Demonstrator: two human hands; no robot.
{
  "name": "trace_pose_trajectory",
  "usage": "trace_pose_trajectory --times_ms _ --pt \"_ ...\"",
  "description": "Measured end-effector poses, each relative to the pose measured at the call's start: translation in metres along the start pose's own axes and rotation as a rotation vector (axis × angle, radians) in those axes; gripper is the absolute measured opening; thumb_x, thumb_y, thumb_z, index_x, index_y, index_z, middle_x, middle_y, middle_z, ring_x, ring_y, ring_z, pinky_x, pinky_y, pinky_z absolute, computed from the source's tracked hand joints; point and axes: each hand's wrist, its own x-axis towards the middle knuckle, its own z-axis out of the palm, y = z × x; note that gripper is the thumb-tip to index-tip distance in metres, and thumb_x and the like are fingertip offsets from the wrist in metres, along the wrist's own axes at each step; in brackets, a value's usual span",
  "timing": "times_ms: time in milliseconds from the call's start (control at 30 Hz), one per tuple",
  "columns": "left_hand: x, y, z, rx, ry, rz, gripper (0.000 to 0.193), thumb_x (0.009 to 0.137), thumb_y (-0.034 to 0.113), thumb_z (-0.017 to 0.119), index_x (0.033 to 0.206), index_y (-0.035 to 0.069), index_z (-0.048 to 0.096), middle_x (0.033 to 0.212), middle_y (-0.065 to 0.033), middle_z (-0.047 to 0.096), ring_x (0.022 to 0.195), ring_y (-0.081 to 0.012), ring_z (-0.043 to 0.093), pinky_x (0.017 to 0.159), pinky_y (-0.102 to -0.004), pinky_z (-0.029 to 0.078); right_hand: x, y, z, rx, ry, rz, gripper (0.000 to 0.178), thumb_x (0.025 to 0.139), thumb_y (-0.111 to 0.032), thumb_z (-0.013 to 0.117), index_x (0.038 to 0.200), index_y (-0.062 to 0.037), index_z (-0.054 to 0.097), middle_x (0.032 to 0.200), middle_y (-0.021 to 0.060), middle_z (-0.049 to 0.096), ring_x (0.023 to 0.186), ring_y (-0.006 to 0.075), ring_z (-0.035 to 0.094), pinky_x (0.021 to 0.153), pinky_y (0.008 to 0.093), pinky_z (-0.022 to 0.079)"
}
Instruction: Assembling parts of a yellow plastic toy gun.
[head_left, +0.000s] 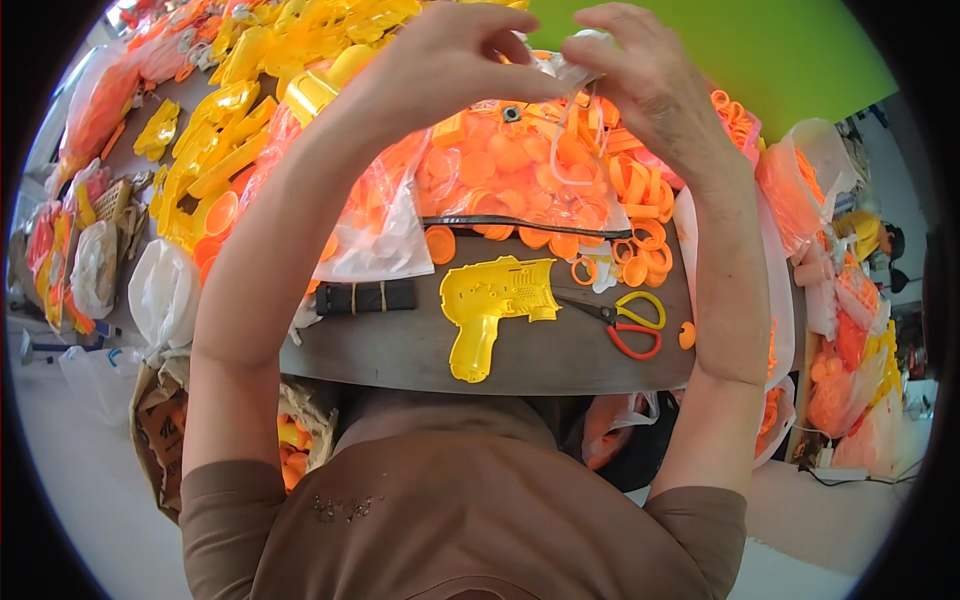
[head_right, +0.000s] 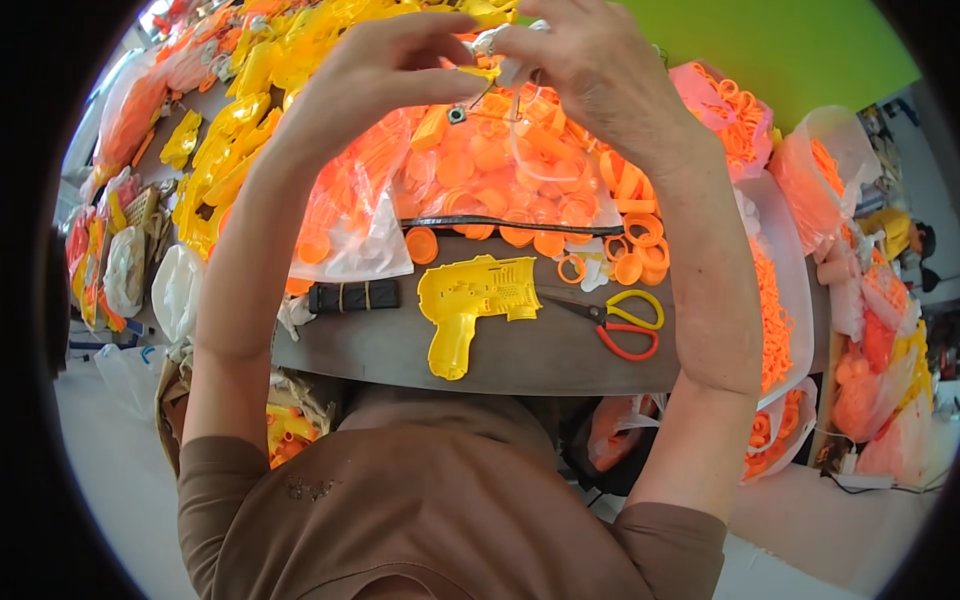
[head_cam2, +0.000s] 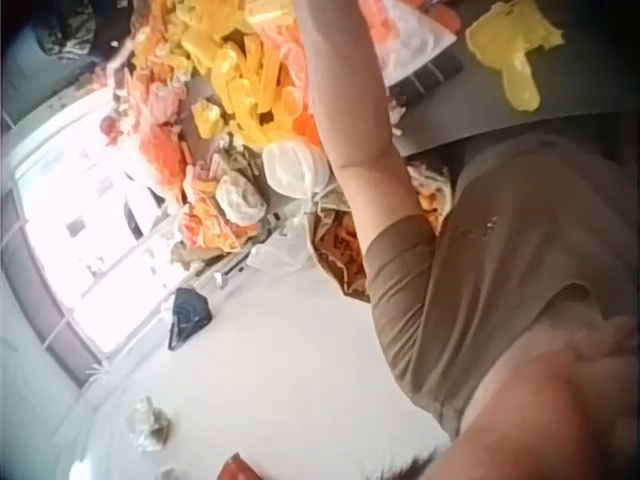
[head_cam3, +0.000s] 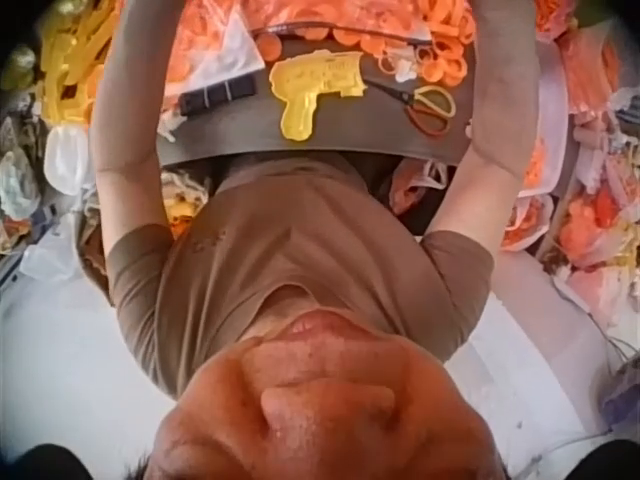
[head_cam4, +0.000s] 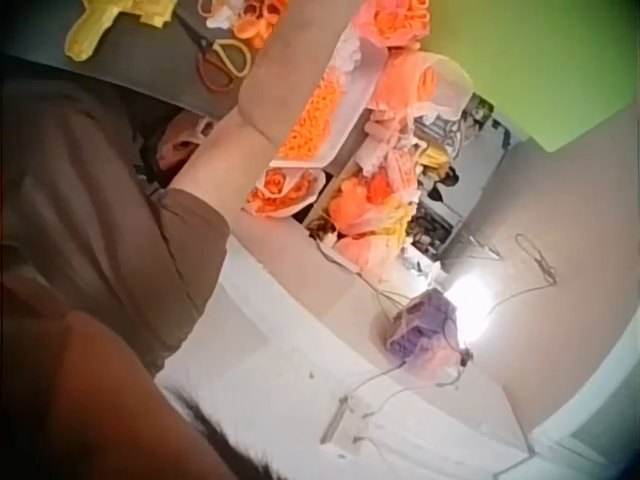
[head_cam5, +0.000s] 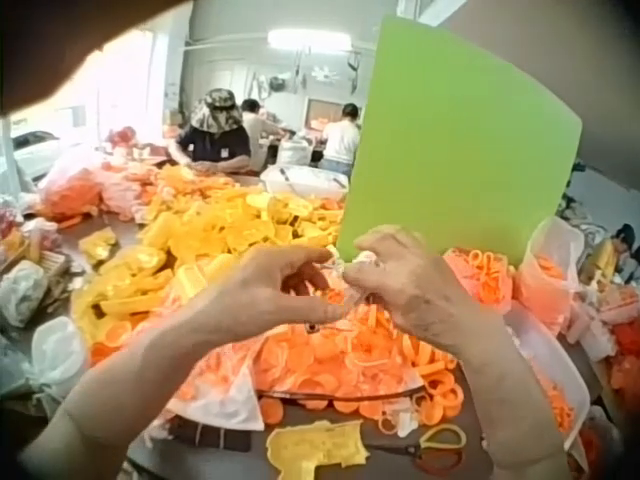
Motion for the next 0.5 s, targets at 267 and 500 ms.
trace_pose_trajectory --times_ms 267,500 --pt "0.010 -0.039 0.016 -0.234 -0.168 -0.191 0.031 0.077 0.011 0.070 0.103 -0.002 0.060 0.086 -0.0067 0.064 0.069 -0.0107 0.059 0.062 -0.0243 0.045 -0.005 -0.016 0.024 -0.293 -0.220 0.052 0.038 0.075 -0.006 0.065 0.112 -0.0063 0.057 0.100 0.0121 0.060 0.093 0.0289 0.058 0.081 0.0357 0.046" --pt "-0.018 -0.071 0.018 -0.788 0.014 -0.384 0.023 0.082 0.006 0.062 0.102 -0.004 0.057 0.087 -0.0114 0.063 0.073 -0.0160 0.062 0.063 -0.0281 0.050 -0.048 -0.065 0.040 -0.030 0.016 0.703 0.037 0.078 -0.011 0.070 0.111 -0.0039 0.055 0.102 0.0091 0.059 0.091 0.0210 0.059 0.076 0.0321 0.047"
